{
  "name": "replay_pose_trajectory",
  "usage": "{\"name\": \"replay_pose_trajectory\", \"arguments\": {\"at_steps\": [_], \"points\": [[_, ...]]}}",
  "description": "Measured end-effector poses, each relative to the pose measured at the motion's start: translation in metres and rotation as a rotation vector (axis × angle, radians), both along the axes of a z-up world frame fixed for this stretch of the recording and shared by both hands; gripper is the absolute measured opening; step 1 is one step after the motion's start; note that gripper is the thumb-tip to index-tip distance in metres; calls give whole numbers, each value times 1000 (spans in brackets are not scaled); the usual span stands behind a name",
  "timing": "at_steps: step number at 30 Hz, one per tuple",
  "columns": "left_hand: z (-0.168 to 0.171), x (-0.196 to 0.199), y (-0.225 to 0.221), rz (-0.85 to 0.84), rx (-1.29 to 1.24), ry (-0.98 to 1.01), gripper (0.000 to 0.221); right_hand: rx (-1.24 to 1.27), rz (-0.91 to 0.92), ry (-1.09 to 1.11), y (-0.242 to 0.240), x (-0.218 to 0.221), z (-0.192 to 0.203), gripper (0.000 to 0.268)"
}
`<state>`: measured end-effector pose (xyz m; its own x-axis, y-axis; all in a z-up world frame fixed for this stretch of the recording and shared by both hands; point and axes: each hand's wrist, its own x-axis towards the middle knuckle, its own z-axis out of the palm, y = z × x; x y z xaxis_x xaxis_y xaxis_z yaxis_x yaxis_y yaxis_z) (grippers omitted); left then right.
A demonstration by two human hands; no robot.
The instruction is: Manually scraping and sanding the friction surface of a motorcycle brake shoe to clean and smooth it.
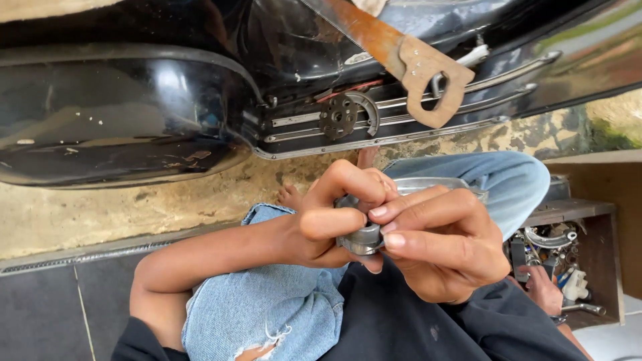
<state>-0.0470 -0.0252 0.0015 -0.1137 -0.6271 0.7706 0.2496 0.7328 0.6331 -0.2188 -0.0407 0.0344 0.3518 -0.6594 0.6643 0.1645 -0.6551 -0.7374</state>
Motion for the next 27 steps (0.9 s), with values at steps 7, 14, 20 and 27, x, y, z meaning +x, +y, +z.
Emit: {"name": "replay_pose_trajectory", "arguments": {"at_steps": [7,14,20,27], "points": [[-5,9,-7,101,22,-123,38,70,-2,158,-8,-9,-2,12],[-8,4,-13,161,10,-149,35,46,25,66,-19,-9,-13,7],[-7,4,-15,149,34,-137,35,63,21,47,-22,-8,-21,6],[-11,8,-10,175,67,-153,36,-15,-65,89,-22,3,-22,5]]}}
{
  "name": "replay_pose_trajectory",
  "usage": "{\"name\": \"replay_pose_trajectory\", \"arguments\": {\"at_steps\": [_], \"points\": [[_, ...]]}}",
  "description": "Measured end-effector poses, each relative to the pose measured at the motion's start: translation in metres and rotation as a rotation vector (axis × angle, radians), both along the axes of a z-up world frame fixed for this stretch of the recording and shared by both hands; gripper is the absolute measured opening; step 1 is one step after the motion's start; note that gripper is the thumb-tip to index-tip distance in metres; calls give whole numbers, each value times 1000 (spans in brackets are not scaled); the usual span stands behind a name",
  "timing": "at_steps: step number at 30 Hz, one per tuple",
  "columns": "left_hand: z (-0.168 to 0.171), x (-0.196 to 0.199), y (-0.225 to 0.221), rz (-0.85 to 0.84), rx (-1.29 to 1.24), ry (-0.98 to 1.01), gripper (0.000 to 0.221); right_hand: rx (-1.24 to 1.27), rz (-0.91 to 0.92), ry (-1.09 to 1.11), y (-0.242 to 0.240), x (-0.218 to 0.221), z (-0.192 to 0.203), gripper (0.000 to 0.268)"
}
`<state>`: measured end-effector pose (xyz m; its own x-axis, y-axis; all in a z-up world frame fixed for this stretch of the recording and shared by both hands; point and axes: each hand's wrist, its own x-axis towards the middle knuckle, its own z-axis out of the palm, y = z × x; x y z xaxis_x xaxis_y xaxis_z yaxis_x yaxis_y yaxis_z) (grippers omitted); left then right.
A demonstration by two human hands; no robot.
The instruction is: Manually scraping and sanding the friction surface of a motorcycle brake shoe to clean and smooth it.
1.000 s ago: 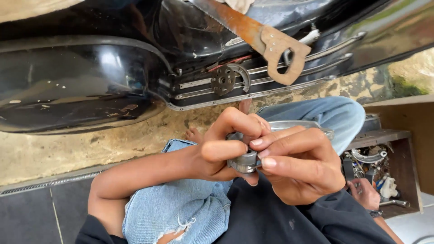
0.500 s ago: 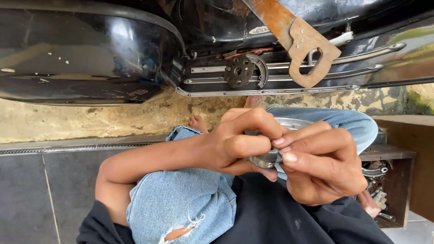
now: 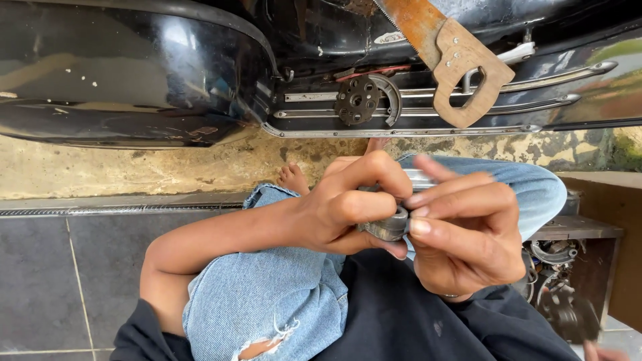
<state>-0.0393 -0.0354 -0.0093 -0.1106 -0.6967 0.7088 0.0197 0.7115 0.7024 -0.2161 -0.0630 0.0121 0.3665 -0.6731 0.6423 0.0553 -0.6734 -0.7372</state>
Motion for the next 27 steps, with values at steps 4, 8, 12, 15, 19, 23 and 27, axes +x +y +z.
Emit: {"name": "replay_pose_trajectory", "arguments": {"at_steps": [4,8,12,15,19,23,27], "points": [[-4,3,2,41,-4,-10,33,-45,-122,-8,3,11,-7,9],[-2,6,5,94,-54,-4,31,14,-71,20,7,14,-8,2],[-2,10,10,68,-13,21,31,-41,-89,31,8,23,-8,3],[-3,11,14,70,-9,43,35,-65,-96,3,7,30,-8,4],[0,13,18,75,-27,34,32,-49,-78,-29,13,34,-8,2],[1,13,21,79,-11,33,32,-64,-95,-48,14,37,-6,4],[3,15,23,79,-49,22,32,-89,-92,-15,18,35,-3,11]]}}
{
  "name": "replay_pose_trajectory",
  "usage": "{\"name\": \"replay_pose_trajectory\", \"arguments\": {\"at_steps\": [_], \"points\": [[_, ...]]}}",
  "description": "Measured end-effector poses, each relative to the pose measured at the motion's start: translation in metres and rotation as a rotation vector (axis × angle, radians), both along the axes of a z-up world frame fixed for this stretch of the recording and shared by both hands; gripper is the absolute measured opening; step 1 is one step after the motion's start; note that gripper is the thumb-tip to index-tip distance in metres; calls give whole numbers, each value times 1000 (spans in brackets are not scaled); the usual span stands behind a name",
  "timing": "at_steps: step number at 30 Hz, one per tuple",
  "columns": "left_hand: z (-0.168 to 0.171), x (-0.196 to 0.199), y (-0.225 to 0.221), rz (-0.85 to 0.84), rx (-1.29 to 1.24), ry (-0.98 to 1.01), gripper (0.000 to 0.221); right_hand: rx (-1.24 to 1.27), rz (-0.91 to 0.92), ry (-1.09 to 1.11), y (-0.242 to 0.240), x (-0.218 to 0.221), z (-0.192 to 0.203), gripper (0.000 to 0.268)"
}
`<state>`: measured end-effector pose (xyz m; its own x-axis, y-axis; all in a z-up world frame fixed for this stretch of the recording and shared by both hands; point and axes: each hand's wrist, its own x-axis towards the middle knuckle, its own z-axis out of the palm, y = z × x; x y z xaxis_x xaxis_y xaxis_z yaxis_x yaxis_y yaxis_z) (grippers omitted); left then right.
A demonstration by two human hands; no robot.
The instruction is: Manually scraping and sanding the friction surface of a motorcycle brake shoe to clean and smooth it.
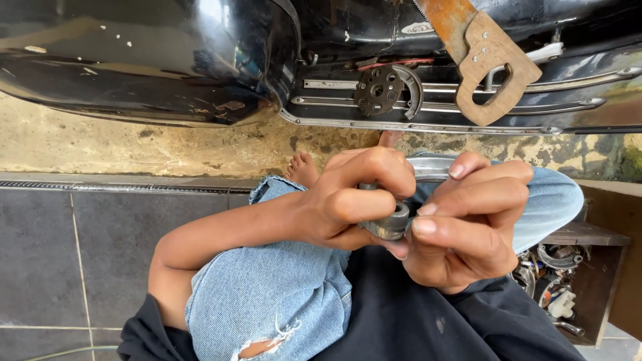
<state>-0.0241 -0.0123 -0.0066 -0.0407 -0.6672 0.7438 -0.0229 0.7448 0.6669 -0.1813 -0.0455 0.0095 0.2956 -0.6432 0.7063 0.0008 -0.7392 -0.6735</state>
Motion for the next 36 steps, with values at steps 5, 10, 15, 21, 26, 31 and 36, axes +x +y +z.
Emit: {"name": "replay_pose_trajectory", "arguments": {"at_steps": [5,10,15,21,26,31,36], "points": [[0,0,3,-18,25,-7,32,31,-2,55,4,-4,2,10],[3,1,3,-30,-3,-21,28,10,-8,-97,1,6,-4,6],[4,1,4,-18,31,-22,29,11,27,-141,-2,8,-9,5],[2,1,3,-19,42,-9,32,17,13,-79,-1,5,-7,6],[0,2,3,-32,59,-16,35,36,3,-98,-2,6,-7,4],[1,2,4,-14,83,-30,35,25,23,-82,-4,3,-12,4],[4,5,4,-1,62,-52,35,30,8,-59,-3,4,-7,4]]}}
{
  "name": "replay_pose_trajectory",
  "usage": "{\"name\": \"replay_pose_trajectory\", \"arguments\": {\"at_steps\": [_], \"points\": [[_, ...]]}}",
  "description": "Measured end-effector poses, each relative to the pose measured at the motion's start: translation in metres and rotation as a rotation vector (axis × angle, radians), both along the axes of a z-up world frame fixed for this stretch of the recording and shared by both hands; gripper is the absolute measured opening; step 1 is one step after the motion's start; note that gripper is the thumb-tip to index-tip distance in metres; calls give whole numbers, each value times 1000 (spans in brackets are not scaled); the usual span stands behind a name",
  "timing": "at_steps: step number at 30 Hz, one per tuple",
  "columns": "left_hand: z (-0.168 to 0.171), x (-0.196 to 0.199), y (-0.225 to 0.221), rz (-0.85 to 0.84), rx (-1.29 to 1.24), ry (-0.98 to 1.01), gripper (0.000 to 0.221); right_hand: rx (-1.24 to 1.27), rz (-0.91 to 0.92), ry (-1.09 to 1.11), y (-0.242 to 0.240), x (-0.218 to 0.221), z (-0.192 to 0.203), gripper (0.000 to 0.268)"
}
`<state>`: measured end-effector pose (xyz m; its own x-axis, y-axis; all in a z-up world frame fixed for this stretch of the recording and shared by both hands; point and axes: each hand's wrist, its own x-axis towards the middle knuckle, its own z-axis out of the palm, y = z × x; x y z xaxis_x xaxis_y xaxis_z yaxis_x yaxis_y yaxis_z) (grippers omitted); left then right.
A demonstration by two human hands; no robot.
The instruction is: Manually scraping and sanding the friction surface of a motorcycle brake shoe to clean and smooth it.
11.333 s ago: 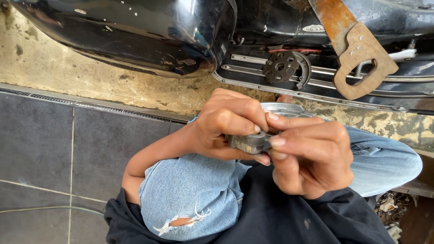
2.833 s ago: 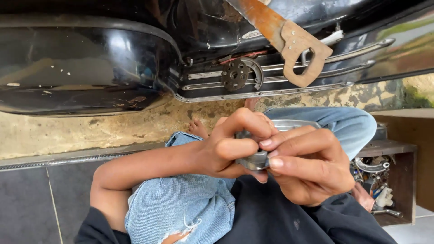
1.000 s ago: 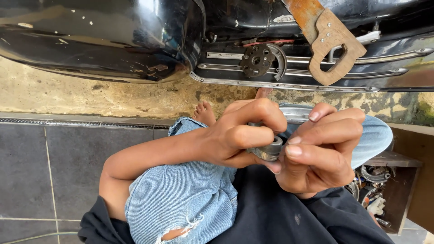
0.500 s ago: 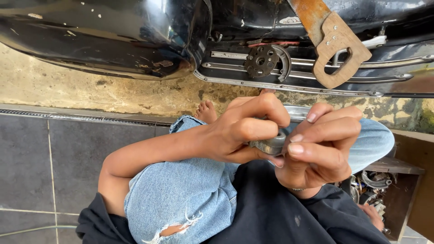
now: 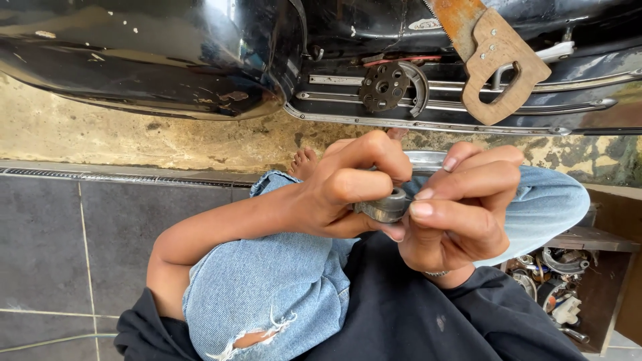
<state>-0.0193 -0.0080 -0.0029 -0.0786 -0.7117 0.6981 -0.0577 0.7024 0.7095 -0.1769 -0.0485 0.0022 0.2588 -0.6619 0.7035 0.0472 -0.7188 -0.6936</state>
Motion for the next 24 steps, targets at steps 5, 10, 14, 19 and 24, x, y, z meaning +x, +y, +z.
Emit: {"name": "replay_pose_trajectory", "arguments": {"at_steps": [5,10,14,19,24], "points": [[-2,0,1,14,34,6,36,-8,-10,44,-3,1,0,5],[-1,0,1,19,-1,49,34,-34,38,29,-5,1,1,4],[-1,1,1,28,9,37,37,-46,28,46,-6,3,3,4],[-3,3,2,36,17,19,36,-32,51,38,-7,5,3,4],[-2,3,2,29,11,18,36,-24,58,18,-5,5,1,4]]}}
